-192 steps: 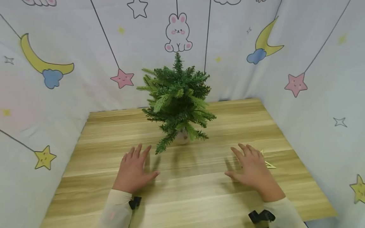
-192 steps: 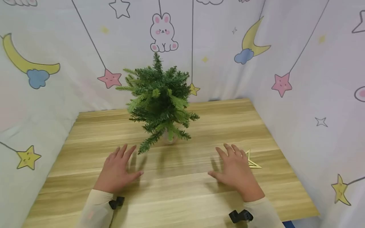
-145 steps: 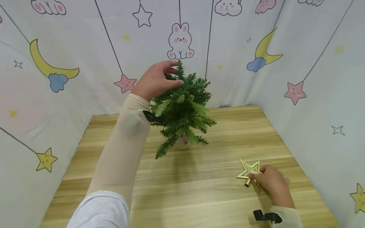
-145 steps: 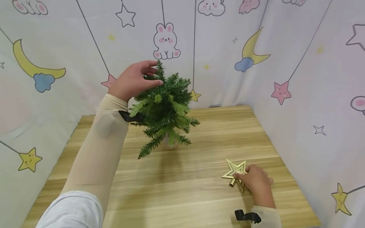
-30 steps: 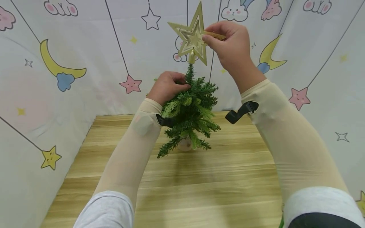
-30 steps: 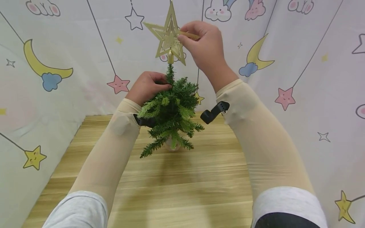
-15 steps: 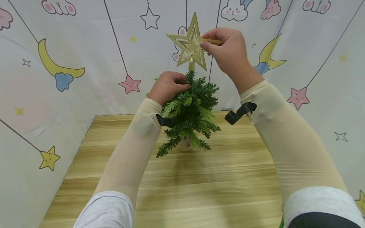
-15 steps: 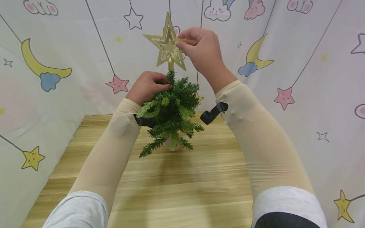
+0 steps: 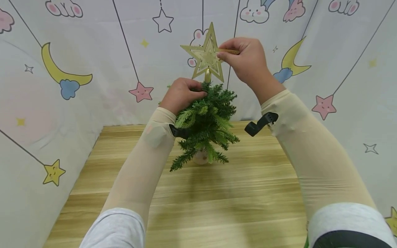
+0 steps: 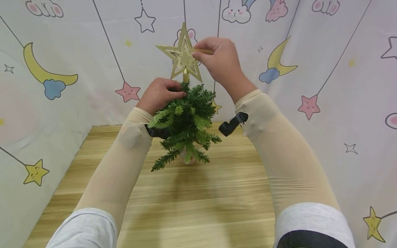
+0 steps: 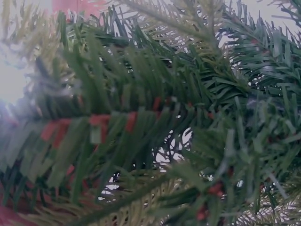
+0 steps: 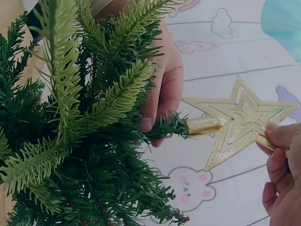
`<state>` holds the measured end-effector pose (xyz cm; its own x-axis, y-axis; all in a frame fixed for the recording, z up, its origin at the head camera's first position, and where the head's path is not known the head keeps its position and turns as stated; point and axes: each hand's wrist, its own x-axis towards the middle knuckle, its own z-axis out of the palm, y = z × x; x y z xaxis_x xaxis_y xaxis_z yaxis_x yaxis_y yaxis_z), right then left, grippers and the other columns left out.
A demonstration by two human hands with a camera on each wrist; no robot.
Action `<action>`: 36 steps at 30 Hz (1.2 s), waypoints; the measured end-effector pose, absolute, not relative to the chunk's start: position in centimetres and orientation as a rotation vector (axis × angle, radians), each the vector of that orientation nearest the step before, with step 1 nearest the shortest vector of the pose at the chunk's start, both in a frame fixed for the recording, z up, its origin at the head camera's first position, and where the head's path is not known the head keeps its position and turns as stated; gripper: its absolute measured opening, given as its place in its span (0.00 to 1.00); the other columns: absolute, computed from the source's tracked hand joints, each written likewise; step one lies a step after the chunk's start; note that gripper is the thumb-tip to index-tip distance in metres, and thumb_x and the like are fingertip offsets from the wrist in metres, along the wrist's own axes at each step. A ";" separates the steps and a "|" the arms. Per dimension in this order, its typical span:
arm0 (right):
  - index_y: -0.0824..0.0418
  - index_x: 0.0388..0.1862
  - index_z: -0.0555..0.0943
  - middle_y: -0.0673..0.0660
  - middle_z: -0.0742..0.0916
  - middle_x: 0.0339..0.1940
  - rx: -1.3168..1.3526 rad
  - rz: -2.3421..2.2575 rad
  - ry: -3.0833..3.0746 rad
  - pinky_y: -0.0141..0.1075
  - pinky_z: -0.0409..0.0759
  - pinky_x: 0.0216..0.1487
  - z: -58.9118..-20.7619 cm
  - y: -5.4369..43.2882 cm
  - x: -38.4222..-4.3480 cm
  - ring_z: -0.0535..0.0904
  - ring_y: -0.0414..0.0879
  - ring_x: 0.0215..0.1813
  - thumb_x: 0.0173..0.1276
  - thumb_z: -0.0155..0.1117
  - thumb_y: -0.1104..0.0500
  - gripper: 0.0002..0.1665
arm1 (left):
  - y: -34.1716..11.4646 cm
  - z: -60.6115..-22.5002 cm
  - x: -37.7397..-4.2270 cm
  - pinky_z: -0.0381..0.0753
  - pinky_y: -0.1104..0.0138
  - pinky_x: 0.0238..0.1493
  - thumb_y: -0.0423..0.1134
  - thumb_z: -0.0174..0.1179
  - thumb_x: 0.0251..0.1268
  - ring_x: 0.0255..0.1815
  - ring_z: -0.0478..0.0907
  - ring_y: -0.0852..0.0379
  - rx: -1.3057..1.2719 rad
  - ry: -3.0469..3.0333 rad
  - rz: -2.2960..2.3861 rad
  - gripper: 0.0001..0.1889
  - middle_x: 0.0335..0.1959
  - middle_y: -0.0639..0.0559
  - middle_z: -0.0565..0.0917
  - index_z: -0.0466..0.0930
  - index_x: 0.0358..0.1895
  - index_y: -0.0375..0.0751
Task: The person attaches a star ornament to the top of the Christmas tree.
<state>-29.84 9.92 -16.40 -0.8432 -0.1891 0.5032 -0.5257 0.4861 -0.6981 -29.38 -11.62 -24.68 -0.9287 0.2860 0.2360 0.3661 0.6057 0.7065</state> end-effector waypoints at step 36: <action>0.58 0.51 0.89 0.55 0.89 0.51 0.563 1.713 -2.238 0.36 0.80 0.59 -17.4 10.7 -30.8 0.85 0.47 0.54 0.65 0.78 0.58 0.16 | -11.4 -24.7 -29.6 0.81 0.58 0.57 0.49 0.68 0.71 0.55 0.82 0.58 -0.571 -2.720 -1.228 0.15 0.58 0.52 0.86 0.90 0.56 0.49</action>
